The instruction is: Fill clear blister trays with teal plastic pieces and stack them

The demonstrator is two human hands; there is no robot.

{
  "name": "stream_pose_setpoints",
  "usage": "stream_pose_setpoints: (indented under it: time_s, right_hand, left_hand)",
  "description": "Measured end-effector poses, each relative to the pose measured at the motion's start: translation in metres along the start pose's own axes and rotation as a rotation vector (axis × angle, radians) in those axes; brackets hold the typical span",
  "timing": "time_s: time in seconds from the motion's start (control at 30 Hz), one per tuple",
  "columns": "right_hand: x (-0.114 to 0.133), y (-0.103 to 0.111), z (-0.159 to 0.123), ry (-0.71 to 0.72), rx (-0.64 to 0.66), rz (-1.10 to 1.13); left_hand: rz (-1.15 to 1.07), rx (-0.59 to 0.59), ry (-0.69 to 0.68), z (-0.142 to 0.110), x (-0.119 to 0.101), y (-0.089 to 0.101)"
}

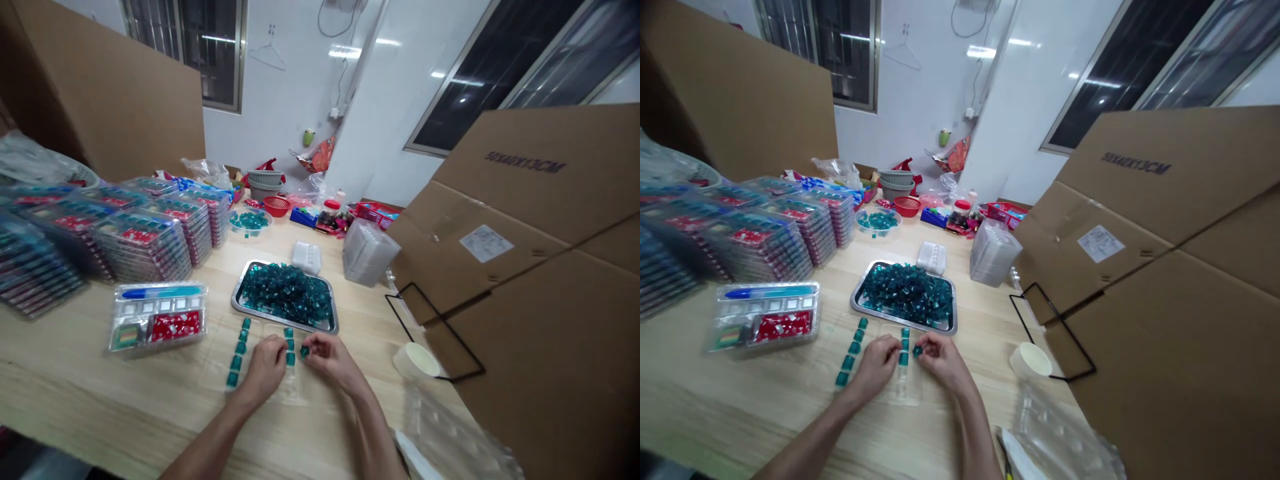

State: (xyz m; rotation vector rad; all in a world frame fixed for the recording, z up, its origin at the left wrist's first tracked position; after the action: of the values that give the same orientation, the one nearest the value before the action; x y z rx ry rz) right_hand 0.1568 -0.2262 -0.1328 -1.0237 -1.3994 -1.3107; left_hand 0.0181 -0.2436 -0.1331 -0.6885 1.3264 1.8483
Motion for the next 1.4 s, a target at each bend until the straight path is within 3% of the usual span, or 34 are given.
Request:
stream_pose_setpoints:
  time_s: [0.13, 0.3, 0.43, 0.7, 0.87, 1.03, 1.1, 1.2, 1.27, 1.4]
  right_hand:
    - [0.011, -0.021, -0.015, 0.013, 0.180, -0.135]
    - [0.031, -0.024, -0.019, 0.230, 0.103, -0.413]
    - [0.039, -0.028, -0.020, 0.266, 0.093, -0.520]
    - [0.039, -0.034, -0.023, 0.267, 0.193, -0.450]
    - [0.036, -0.041, -0.024, 0.281, 0.153, -0.517]
    - [0.034, -0.042, -0.023, 0.305, 0.160, -0.449]
    - [0.031, -0.027, -0.015, 0.284, 0.083, -0.392]
    - [0.024, 0.013, -0.001, 0.303, -0.262, -0.393]
    - [0.011, 0.028, 0.004, 0.299, -0.406, -0.519]
    - [-0.009, 0.017, 0.009, 0.302, -0.342, -0.751]
  left_hand:
    - [-0.002, -0.010, 0.024, 0.001, 0.005, -0.001]
    - [-0.006, -0.014, 0.033, 0.001, 0.005, 0.000]
    - [-0.007, -0.014, 0.037, 0.001, 0.002, 0.003]
    - [-0.009, -0.012, 0.051, 0.001, 0.003, 0.001]
    - [-0.024, -0.010, 0.050, 0.001, 0.004, 0.000]
    - [-0.029, -0.009, 0.053, -0.002, 0.005, -0.003]
    - [-0.025, -0.006, 0.054, -0.002, 0.005, -0.004]
    - [-0.014, 0.003, 0.047, -0.001, 0.002, -0.003]
    - [-0.012, 0.005, 0.041, -0.002, 0.000, -0.003]
    - [-0.011, -0.002, 0.037, -0.003, 0.001, -0.003]
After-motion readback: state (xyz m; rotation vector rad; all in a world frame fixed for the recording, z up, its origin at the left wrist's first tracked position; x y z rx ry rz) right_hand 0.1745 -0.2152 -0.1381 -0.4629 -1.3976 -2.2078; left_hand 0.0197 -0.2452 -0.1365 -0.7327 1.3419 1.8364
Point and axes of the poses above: each hand's wrist, its own z-axis towards the middle knuckle, its own y-axis out of the back of the hand, x = y × z, the point moved 8 cm from there along z, towards the middle knuckle, and after that the axes turned 12 degrees about -x, right-handed, at the moved point
